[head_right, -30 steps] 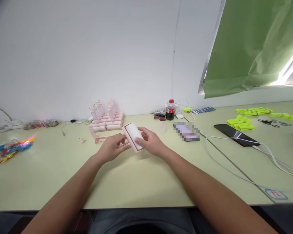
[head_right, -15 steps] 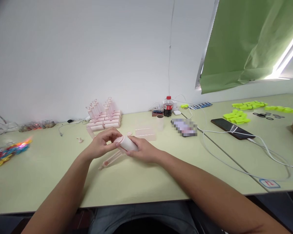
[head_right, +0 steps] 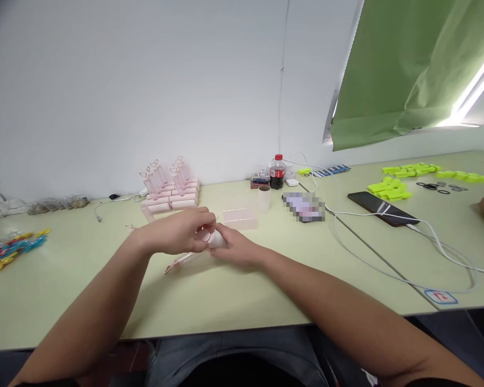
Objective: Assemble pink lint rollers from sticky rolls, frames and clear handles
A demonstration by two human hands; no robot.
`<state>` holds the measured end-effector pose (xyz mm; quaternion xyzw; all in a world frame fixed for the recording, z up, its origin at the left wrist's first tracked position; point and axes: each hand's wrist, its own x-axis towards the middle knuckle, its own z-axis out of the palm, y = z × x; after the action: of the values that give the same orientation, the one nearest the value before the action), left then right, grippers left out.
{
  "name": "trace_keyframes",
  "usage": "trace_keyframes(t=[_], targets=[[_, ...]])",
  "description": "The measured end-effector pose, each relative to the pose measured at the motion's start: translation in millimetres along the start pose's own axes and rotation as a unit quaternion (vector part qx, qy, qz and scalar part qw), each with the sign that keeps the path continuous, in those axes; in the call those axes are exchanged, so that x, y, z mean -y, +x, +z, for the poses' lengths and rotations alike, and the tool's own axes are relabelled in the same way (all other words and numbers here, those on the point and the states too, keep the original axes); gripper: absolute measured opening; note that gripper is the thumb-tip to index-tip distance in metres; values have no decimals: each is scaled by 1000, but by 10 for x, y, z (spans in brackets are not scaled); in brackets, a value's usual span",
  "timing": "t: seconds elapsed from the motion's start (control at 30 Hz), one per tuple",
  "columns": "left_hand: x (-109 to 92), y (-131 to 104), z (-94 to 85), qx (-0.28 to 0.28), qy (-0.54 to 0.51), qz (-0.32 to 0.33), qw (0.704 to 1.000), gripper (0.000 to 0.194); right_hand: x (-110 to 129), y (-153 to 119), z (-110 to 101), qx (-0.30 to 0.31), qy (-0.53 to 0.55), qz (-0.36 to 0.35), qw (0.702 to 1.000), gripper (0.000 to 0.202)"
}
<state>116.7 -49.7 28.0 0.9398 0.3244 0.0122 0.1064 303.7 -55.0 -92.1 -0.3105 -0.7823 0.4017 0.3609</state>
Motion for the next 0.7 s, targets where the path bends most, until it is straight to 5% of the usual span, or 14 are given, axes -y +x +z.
trace_keyframes(t=[0.23, 0.7], targets=[[-3, 29, 142, -13, -20, -5, 1000, 14, 112, 13, 7, -68, -136, 26, 988, 35], [58, 50, 206, -40, -43, 36, 998, 12, 76, 70, 76, -98, -113, 25, 988, 23]])
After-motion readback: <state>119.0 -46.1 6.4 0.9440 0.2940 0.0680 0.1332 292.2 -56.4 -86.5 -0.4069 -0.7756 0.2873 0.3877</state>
